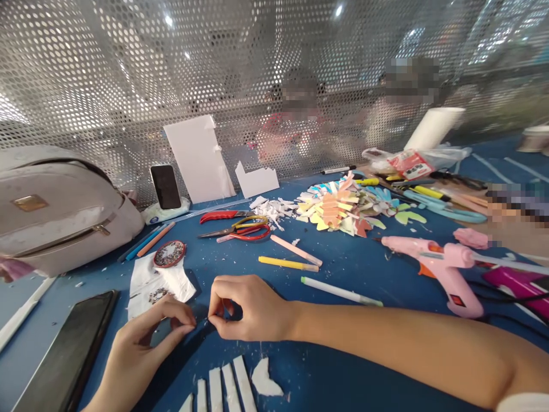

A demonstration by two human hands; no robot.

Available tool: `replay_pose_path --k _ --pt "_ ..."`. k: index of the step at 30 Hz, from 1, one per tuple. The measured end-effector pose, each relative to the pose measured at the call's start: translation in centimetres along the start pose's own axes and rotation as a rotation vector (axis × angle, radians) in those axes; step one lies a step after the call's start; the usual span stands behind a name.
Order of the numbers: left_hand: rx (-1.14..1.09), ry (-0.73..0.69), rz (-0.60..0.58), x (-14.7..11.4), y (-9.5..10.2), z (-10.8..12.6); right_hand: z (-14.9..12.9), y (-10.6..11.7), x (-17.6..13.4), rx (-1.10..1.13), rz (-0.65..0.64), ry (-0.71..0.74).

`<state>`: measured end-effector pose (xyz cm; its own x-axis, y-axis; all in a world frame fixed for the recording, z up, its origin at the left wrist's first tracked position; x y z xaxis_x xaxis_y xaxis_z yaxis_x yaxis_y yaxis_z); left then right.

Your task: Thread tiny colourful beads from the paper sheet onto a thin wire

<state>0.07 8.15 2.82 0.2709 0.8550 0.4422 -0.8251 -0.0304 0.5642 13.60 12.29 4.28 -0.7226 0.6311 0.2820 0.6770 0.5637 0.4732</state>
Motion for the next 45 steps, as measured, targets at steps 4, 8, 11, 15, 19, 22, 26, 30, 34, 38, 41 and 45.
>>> replay_pose_path --k 4,8,11,15,19,22,26,30,34,38,41,45 --pt "0.016 -0.039 0.078 -0.1 0.7 0.4 -0.3 -0.3 -0.1 -0.047 -0.029 0.039" --pt "0.030 -0.051 0.072 -0.2 0.7 0.5 -0.2 -0.7 -0.2 -0.069 -0.067 0.050" --pt "0.013 -0.073 0.060 -0.4 0.7 0.6 -0.3 -0.7 -0.2 -0.064 -0.071 0.061" --pt "0.006 -0.091 0.068 -0.5 0.8 0.8 -0.5 -0.8 -0.3 -0.074 -0.068 0.079" --pt "-0.013 -0.114 0.078 -0.5 0.9 1.1 -0.7 -0.8 -0.4 -0.088 -0.059 0.096" --pt "-0.018 -0.118 0.077 -0.6 0.9 1.0 -1.0 -0.8 -0.3 -0.089 -0.061 0.109" --pt "-0.016 -0.113 0.075 -0.8 1.0 0.9 -1.0 -0.9 -0.3 -0.117 -0.083 0.103" --pt "-0.022 -0.122 0.071 -0.6 0.9 1.0 -0.9 -1.0 -0.3 -0.129 -0.087 0.104" --pt "-0.016 -0.139 0.066 -0.5 0.9 1.1 -0.9 -0.9 -0.4 -0.118 -0.084 0.112" --pt "-0.007 -0.149 0.046 -0.5 0.8 1.1 -0.9 -0.9 -0.4 -0.124 -0.090 0.115" --pt "-0.006 -0.144 0.041 -0.7 0.7 1.1 -0.9 -0.9 -0.4 -0.122 -0.089 0.116" --pt "-0.005 -0.150 0.040 -0.6 0.7 1.3 -0.8 -1.0 -0.4 -0.120 -0.092 0.113"
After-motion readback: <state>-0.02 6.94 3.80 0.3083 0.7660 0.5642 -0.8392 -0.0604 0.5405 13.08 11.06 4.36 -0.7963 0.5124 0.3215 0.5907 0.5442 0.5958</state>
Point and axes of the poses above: each hand's wrist, its own x-axis towards the middle knuckle, its own y-axis out of the back of the hand, z = x × y, the point moved 9 cm from there along x, towards the middle knuckle, and after that the axes turned 11 degrees about -y, right-handed, at the moved point
